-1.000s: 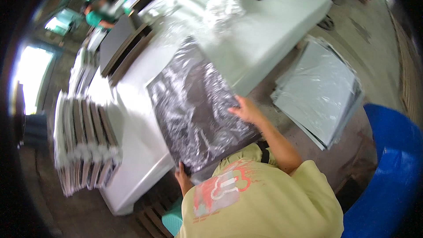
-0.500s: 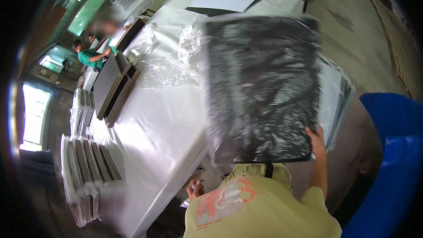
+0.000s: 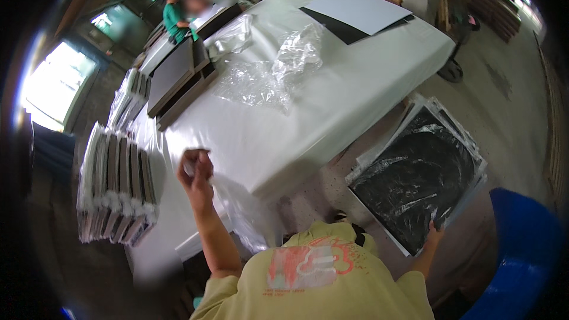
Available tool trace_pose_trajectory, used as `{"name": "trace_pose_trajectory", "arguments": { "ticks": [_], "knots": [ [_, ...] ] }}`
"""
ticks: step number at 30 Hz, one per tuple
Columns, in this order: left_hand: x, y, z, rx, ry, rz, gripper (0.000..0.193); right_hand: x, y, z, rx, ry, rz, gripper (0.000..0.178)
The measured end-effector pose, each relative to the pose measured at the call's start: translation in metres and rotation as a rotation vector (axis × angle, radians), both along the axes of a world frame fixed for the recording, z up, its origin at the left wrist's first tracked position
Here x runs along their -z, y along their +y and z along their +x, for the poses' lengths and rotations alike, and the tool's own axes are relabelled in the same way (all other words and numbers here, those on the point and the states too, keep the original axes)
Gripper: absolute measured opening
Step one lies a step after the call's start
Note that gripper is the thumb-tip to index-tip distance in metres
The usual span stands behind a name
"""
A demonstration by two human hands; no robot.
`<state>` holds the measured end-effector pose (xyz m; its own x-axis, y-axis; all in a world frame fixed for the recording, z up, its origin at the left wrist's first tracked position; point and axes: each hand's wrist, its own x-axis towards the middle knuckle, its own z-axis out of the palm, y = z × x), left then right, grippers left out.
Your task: The person places black rectangular panels into plastic sleeves, smooths the plastic, and then stacks the wrapped panels on a pallet alongside other similar packaged items.
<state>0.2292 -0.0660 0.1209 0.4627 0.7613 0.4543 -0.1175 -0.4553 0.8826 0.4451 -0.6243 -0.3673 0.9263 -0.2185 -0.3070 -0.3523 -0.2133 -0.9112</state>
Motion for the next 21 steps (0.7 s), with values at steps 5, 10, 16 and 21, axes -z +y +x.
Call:
{"name": "trace_pose_trajectory", "arguments": {
  "ticks": [5,10,16,21],
  "knots": [
    [-0.061,-0.017,0.036,0.169,-0.323,0.043,0.016,-0.069,0.075,0.041,0.069,-0.229,-0.51,0.059],
    [-0.092,-0.044,0.078,0.414,-0.591,0.016,0.022,-0.309,0.307,0.021,-0.7,-0.408,0.308,0.071],
    [-0.1,-0.045,0.088,0.619,-0.794,0.173,0.016,-0.364,0.461,-0.077,-1.606,-0.176,0.495,0.086],
    [-0.078,0.001,0.07,0.651,-0.619,0.304,0.024,-0.337,0.465,-0.056,-1.065,0.234,0.899,0.07]
  ]
}}
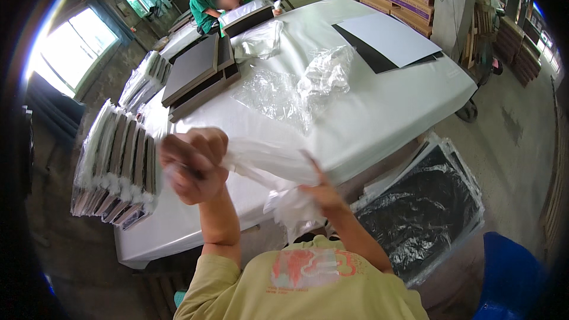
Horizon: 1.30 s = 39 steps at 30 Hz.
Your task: The person places black rectangular panels into plastic sleeves, smooths the plastic, and then stacks the wrapped panels on a pallet alongside other similar packaged items.
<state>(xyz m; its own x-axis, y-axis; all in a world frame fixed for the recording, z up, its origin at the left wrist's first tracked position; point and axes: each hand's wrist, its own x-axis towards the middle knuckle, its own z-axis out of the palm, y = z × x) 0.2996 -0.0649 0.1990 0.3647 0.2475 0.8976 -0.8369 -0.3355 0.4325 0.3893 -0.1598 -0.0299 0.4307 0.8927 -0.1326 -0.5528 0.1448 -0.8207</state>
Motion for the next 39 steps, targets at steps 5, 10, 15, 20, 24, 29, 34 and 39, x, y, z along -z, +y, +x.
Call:
{"name": "trace_pose_trajectory", "arguments": {
  "ticks": [5,10,15,20,24,29,34,39],
  "knots": [
    [0.07,0.057,0.01,0.046,1.025,0.15,0.019,0.011,-0.052,0.105,0.386,0.487,0.427,0.047],
    [0.175,0.104,0.09,-0.479,1.038,0.585,0.022,0.007,-0.053,0.146,0.787,0.393,0.303,0.029],
    [0.231,0.149,0.167,-0.765,1.201,0.725,0.034,0.056,-0.03,0.167,0.997,-0.173,-0.429,0.025],
    [0.267,0.206,0.194,-0.874,1.202,0.906,0.047,0.055,-0.026,0.144,0.695,-1.123,-0.776,0.041],
    [0.252,0.23,0.208,-0.738,1.011,0.814,0.044,-0.001,0.003,0.156,0.645,-0.88,-0.534,0.046],
    [0.204,0.232,0.221,-0.6,0.68,0.785,0.055,-0.042,0.105,0.162,0.306,-0.68,-0.031,0.051],
    [0.169,0.207,0.216,-0.285,0.767,0.927,0.059,0.049,0.184,0.205,0.405,-0.291,0.118,0.04],
    [0.202,0.159,0.176,-0.078,0.982,0.897,0.046,0.04,0.242,0.249,0.639,-1.182,-0.836,0.025]
  ]
}}
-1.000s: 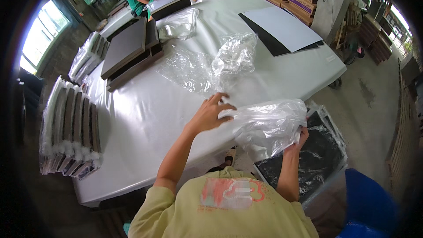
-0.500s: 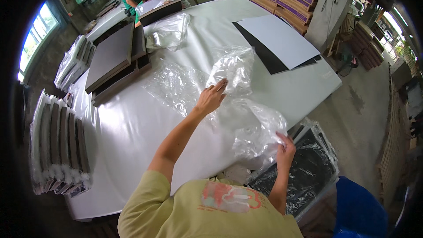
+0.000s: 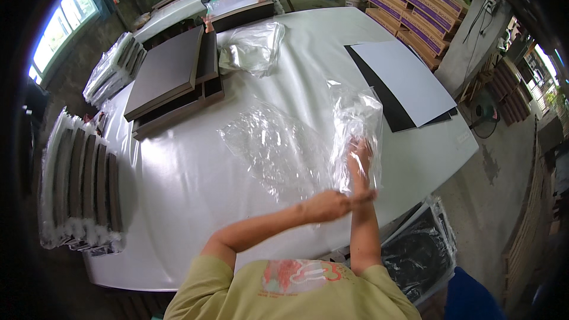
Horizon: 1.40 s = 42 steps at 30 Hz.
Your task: The person places black rectangular panels into plastic sleeves, smooths the plastic, and then stacks the wrapped panels on a pallet alongside other similar packaged items.
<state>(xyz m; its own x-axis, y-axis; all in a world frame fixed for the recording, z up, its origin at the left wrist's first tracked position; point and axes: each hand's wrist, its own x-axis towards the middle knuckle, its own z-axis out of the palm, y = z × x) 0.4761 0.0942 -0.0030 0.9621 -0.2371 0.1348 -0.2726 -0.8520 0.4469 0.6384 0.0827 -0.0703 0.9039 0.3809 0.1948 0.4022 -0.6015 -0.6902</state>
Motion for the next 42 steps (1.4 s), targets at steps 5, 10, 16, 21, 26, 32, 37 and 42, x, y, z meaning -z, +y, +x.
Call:
{"name": "trace_pose_trajectory", "arguments": {
  "ticks": [5,10,16,21,26,32,37,42],
  "knots": [
    [-0.011,-0.059,-0.03,0.236,-0.078,-0.492,0.057,0.001,0.022,0.045,0.039,-0.077,-0.175,0.036],
    [-0.022,-0.005,-0.014,0.395,-0.211,-0.871,0.023,0.042,0.018,0.068,0.04,-0.16,-0.159,0.047],
    [0.101,0.107,0.079,-1.038,-0.058,-0.706,0.056,0.06,-0.04,0.047,-0.151,-0.084,0.095,0.052],
    [0.103,0.108,0.13,-1.043,0.163,-0.55,0.058,0.06,-0.051,0.04,-0.244,0.139,0.511,0.056],
    [0.083,0.136,0.136,-1.015,0.164,-0.543,0.032,0.054,-0.069,0.029,-0.165,0.352,0.287,0.053],
    [0.085,0.173,0.123,-0.905,0.203,-1.079,0.066,0.034,-0.056,0.009,-0.476,0.086,-0.313,0.057],
    [0.099,0.108,0.101,-0.805,0.271,-1.749,0.1,0.05,-0.014,0.02,-0.407,-0.019,-0.427,0.062],
    [0.1,0.09,0.093,-0.725,0.067,-1.401,0.112,0.058,0.016,0.032,-0.291,0.033,-0.391,0.055]
  ]
}}
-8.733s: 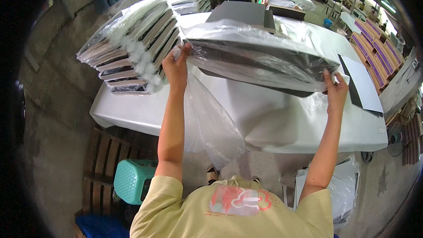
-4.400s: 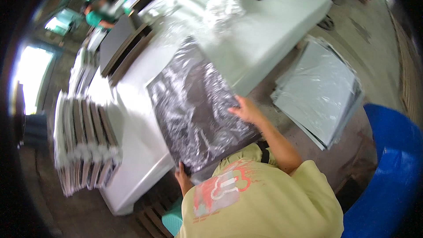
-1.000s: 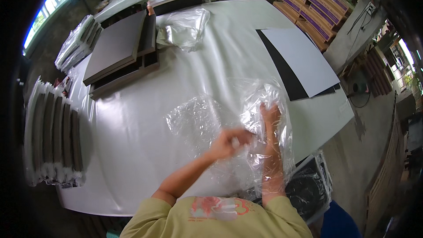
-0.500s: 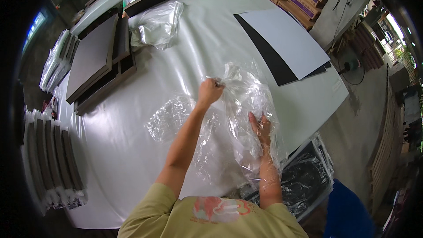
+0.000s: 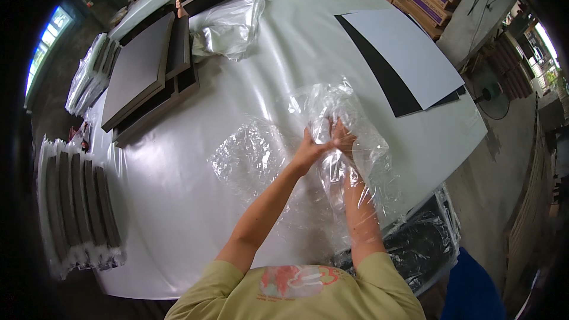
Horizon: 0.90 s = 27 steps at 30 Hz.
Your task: The person places black rectangular panels into plastic sleeves, smooths the plastic, and then stacks the wrapped panels on a pallet alongside other similar packaged items.
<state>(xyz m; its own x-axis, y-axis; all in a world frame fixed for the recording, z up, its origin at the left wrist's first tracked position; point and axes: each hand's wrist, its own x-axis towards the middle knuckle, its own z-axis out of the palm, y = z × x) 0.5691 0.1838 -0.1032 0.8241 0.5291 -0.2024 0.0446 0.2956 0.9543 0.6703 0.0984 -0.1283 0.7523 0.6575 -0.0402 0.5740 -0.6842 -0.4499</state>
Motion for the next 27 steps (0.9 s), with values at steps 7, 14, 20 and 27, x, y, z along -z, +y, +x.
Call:
{"name": "trace_pose_trajectory", "arguments": {
  "ticks": [7,14,20,27],
  "knots": [
    [-0.055,-0.049,-0.002,-0.234,0.22,0.985,0.064,0.015,-0.013,0.004,0.023,0.023,0.151,0.048],
    [-0.025,-0.027,0.003,0.153,0.443,0.99,0.052,0.01,-0.061,-0.013,-0.042,0.091,0.228,0.045],
    [-0.009,-0.015,0.003,0.115,0.496,1.125,0.053,-0.042,-0.171,-0.09,-0.424,0.262,-0.006,0.045],
    [-0.04,-0.045,-0.045,-0.05,0.39,1.209,0.069,-0.083,-0.184,-0.112,-0.004,-0.062,0.438,0.066]
  ]
}}
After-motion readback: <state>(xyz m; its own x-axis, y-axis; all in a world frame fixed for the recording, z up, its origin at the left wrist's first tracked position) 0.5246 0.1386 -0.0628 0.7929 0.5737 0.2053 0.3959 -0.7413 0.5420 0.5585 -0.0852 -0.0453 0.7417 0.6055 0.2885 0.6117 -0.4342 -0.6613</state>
